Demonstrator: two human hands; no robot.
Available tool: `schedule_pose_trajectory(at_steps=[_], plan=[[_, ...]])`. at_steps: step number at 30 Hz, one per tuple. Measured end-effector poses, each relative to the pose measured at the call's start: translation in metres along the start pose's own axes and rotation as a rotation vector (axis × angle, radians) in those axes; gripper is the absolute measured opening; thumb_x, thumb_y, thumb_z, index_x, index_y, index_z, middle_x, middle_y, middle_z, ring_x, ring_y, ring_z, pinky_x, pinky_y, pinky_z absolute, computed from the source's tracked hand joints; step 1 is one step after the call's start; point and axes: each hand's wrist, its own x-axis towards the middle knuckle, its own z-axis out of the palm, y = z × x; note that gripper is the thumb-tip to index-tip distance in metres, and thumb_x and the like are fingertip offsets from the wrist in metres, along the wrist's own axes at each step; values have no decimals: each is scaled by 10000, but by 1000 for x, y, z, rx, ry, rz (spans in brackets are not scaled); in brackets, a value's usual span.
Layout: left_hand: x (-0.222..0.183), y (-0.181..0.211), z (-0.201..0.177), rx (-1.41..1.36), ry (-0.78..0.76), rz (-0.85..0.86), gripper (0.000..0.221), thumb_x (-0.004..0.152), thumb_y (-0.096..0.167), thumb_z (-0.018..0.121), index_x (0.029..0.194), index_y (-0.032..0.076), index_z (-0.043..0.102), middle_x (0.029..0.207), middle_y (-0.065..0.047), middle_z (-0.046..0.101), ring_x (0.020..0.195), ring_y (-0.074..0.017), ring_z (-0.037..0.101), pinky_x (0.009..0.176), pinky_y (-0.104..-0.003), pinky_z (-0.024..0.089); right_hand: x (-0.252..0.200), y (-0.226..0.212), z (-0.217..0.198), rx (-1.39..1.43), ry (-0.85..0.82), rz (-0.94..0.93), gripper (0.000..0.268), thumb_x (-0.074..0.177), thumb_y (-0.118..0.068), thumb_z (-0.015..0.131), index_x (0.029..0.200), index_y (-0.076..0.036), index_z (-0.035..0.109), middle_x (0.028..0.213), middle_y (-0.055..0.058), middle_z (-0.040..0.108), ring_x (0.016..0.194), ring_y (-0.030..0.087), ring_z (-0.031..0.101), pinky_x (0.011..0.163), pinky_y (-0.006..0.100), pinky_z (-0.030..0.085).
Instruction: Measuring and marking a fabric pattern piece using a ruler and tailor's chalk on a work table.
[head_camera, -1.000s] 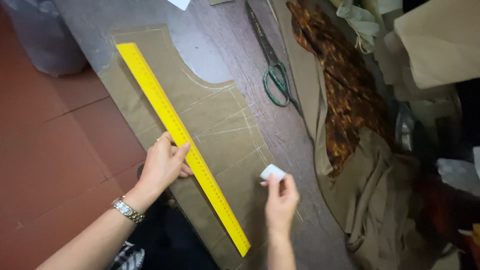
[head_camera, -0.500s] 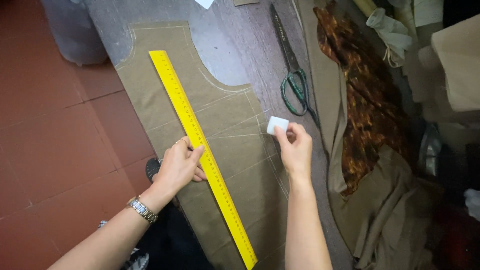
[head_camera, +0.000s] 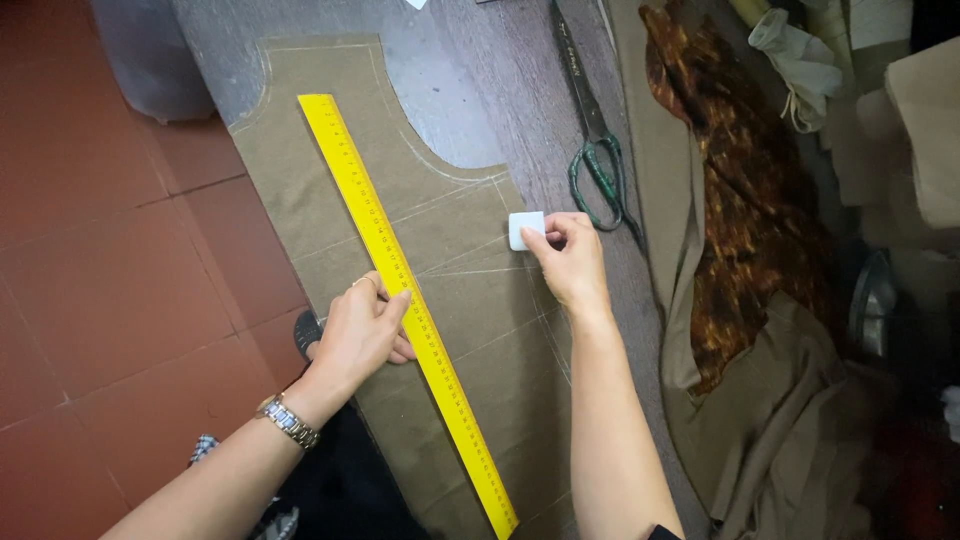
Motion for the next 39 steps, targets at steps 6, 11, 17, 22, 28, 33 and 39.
schedule_pose_trajectory(at_steps=[6, 11, 17, 22, 28, 33, 39], plan=[[-3, 4, 3, 30, 47, 31, 260, 938, 96, 508, 1054, -136, 527, 691, -294, 689, 467, -280, 691, 467, -345, 570, 6, -4, 13, 25, -35, 148, 191, 737, -336, 794, 740, -161, 719, 667, 22, 636, 644, 149, 629, 616, 291, 489], [19, -30, 8, 42, 78, 23, 187, 865, 47, 492, 886, -118, 577, 563, -227, 662, 432, -260, 677, 445, -347, 558, -43, -121, -5, 207, -386, 4, 118, 760, -147, 706, 827, -53, 726, 758, 134, 699, 773, 247, 657, 725, 367, 522], [16, -22, 6, 110, 79, -16, 329, 798, 33, 467, 568, -67, 679, 478, -183, 647, 418, -237, 670, 503, -323, 557, -26, -75, 12, 162, -289, 89, 126, 884, -179, 639, 846, -67, 682, 697, 106, 702, 590, 186, 699, 564, 287, 562], [13, -17, 4, 87, 61, -35, 320, 799, 47, 466, 581, -82, 661, 485, -194, 649, 417, -246, 669, 490, -335, 559, -37, -96, 28, 288, -331, 290, 136, 881, -108, 591, 894, 14, 651, 736, 198, 686, 522, 259, 702, 482, 328, 615], [11, -16, 5, 121, 75, -29, 345, 802, 46, 459, 563, -54, 687, 468, -172, 642, 428, -250, 671, 506, -306, 542, -33, -99, 46, 224, -479, 128, 99, 835, -71, 613, 898, -5, 651, 672, 138, 615, 403, 235, 646, 402, 304, 532], [10, -15, 5, 111, 77, -17, 345, 791, 54, 457, 544, -49, 675, 463, -175, 635, 436, -246, 674, 529, -326, 550, -28, -108, 48, 133, -512, 75, 79, 815, -71, 595, 819, -53, 671, 617, 109, 632, 339, 194, 600, 319, 261, 464], [19, -26, 6, 100, 79, -14, 318, 795, 75, 460, 594, -64, 664, 459, -181, 630, 422, -253, 666, 507, -342, 551, -30, -92, 41, -131, -590, -145, 133, 786, -112, 573, 788, -10, 659, 652, 230, 624, 641, 418, 649, 624, 486, 453]])
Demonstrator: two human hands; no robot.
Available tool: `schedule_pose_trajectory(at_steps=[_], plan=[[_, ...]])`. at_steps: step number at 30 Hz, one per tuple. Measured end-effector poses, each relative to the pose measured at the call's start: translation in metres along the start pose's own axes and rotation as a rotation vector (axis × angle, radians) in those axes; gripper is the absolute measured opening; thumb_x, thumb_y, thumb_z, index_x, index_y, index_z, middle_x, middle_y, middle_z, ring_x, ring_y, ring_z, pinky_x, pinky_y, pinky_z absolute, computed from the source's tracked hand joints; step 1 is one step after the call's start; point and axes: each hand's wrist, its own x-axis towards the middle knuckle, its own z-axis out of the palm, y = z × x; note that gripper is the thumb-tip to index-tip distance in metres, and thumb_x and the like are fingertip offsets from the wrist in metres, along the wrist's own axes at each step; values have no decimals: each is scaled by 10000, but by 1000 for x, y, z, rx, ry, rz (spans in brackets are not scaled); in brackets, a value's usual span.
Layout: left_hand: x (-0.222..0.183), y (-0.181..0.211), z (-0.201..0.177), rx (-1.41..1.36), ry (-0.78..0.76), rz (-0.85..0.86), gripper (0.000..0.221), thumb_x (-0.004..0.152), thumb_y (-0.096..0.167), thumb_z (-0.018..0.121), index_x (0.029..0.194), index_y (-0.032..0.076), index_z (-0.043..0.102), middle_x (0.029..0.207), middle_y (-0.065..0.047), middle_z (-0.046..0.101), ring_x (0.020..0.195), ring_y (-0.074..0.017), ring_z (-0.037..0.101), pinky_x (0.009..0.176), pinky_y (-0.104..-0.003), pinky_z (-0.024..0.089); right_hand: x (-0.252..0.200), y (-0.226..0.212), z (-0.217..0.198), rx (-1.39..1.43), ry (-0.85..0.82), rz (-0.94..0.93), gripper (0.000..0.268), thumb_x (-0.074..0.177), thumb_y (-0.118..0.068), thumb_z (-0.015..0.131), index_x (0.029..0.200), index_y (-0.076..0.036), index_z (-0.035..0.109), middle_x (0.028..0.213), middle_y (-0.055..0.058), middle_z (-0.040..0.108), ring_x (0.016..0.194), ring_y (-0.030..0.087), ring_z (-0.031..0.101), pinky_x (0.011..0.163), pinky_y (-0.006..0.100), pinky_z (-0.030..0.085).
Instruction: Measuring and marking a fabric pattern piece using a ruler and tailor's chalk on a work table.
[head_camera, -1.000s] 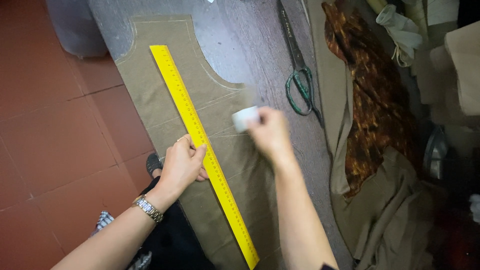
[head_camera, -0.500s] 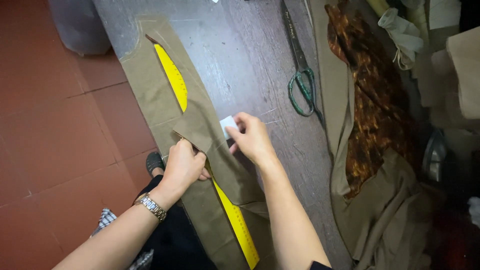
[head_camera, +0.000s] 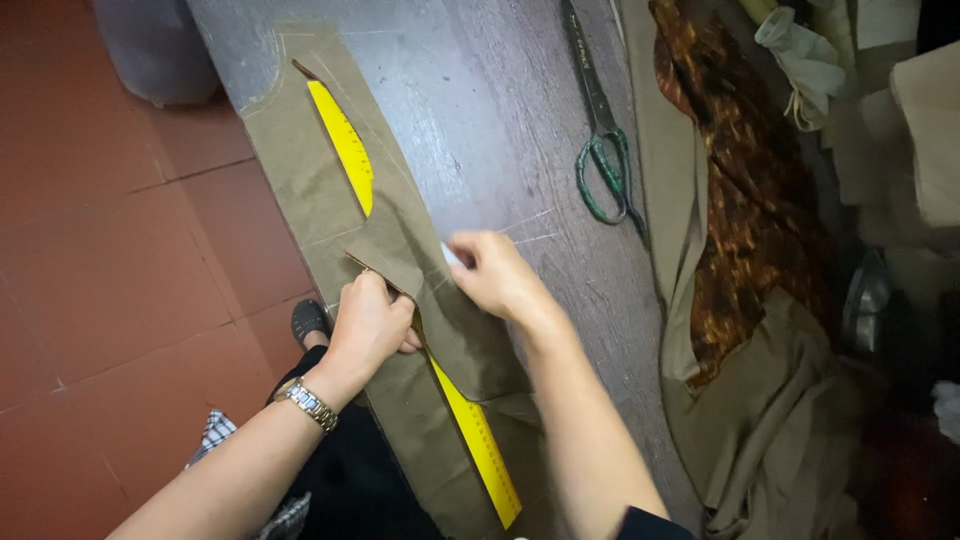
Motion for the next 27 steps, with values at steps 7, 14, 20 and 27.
schedule_pose_trajectory(at_steps=[7, 14, 20, 27], plan=[[-18, 8, -12, -72, -82, 13, 267, 848, 71, 441, 917, -166, 544, 546, -280, 643, 465, -317, 680, 499, -388, 567, -117, -5, -36, 10, 110, 159, 160, 856, -140, 600, 881, -4, 682, 696, 197, 686, 523, 323, 679, 586, 408, 518], [-47, 19, 1, -231, -26, 26, 186, 955, 187, 516, 1023, 17, 485, 727, -227, 712, 544, -254, 713, 455, -323, 601, -205, -8, 40, 432, 176, 28, 165, 863, -201, 665, 978, -83, 675, 1181, 95, 681, 1179, 181, 596, 995, 305, 411], [-39, 15, 48, -76, -292, 284, 232, 935, 228, 509, 1107, 83, 567, 901, -112, 716, 578, -187, 723, 514, -266, 551, -224, 30, 79, 645, 691, 274, 70, 879, -160, 656, 870, -92, 643, 809, -7, 609, 771, 96, 539, 704, 241, 438], [-30, -8, 11, 881, -171, 773, 446, 770, 45, 457, 1191, 147, 561, 1147, -71, 474, 1075, -286, 495, 628, -509, 562, -300, 104, 91, 572, 1144, 468, 104, 923, -135, 635, 912, -33, 616, 845, 56, 625, 802, 118, 560, 735, 257, 453]])
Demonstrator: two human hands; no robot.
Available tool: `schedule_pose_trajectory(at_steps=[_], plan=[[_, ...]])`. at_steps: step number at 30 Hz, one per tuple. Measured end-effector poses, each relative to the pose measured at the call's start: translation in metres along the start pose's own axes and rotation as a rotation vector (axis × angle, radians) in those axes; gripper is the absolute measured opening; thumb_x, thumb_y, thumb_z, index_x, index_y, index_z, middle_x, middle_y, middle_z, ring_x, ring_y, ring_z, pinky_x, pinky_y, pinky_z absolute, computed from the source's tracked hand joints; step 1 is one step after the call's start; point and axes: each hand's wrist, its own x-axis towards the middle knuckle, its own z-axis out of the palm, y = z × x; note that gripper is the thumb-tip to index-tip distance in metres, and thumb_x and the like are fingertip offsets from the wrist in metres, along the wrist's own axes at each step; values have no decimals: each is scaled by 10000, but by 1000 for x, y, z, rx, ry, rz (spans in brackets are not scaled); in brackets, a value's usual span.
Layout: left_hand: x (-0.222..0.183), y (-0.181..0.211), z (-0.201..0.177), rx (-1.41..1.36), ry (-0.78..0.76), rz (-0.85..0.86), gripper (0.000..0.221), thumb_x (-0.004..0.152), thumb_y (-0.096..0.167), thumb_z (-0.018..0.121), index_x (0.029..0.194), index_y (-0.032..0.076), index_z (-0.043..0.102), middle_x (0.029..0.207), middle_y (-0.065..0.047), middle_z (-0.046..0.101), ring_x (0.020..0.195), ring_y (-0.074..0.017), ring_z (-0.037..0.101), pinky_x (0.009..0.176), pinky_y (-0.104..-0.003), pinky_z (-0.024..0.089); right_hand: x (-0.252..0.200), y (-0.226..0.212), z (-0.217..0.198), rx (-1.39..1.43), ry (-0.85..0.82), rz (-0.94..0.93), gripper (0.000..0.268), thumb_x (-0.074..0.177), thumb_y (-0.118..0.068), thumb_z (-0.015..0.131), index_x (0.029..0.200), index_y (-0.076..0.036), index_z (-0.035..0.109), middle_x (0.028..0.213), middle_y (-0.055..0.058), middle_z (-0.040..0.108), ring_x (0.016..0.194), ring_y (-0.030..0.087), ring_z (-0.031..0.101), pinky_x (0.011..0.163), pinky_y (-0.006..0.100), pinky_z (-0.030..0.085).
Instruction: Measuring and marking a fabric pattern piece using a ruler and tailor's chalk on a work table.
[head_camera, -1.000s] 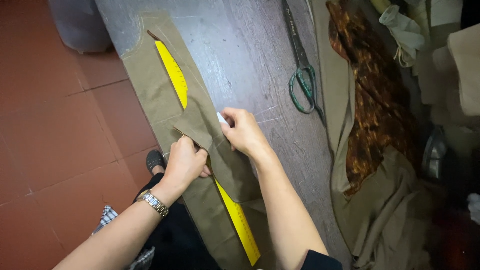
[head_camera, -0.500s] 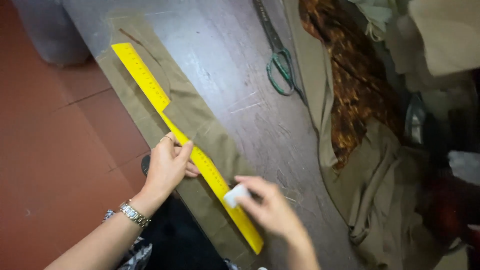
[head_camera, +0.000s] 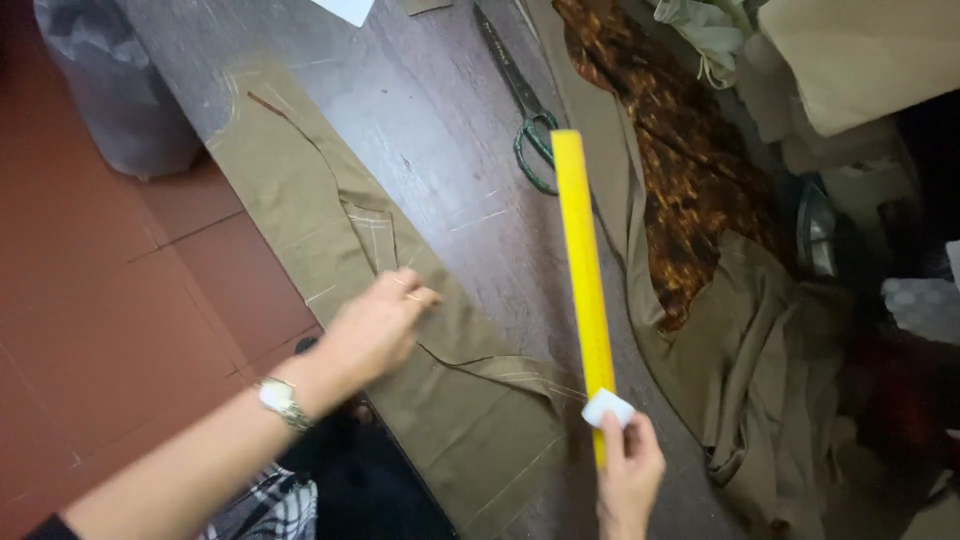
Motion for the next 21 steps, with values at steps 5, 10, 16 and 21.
schedule_pose_trajectory(at_steps=[5, 10, 16, 21], plan=[[28, -59, -10, 478, 20, 417, 340, 822, 22, 531, 1131, 140, 609, 1104, -95, 505, 917, -250, 502, 687, -382, 465, -23, 8, -19, 68, 78, 180, 159, 917, -176, 649, 933, -19, 625, 878, 98, 666, 808, 157, 599, 697, 276, 471], [91, -66, -20, 447, -59, 642, 151, 899, 2, 476, 833, 66, 596, 856, -57, 538, 753, -201, 517, 548, -327, 502, -33, 11, -23, 80, 133, 203, 175, 915, -179, 662, 875, -17, 607, 820, 79, 649, 763, 134, 578, 688, 255, 463], [93, 104, -69, 21, 437, 183, 460, 768, 153, 688, 1220, 110, 611, 1167, -194, 545, 1034, -330, 514, 761, -445, 515, -27, 77, -45, -41, 230, 121, 189, 905, -213, 695, 872, -38, 631, 753, 56, 615, 679, 125, 543, 599, 247, 427], [0, 166, -113, -401, 32, 804, 328, 863, 196, 467, 1132, 230, 652, 1253, -18, 683, 1091, -195, 694, 804, -307, 580, -25, 124, -47, -31, 142, 248, 208, 923, -257, 651, 944, -51, 653, 792, 121, 698, 668, 136, 591, 606, 231, 417]])
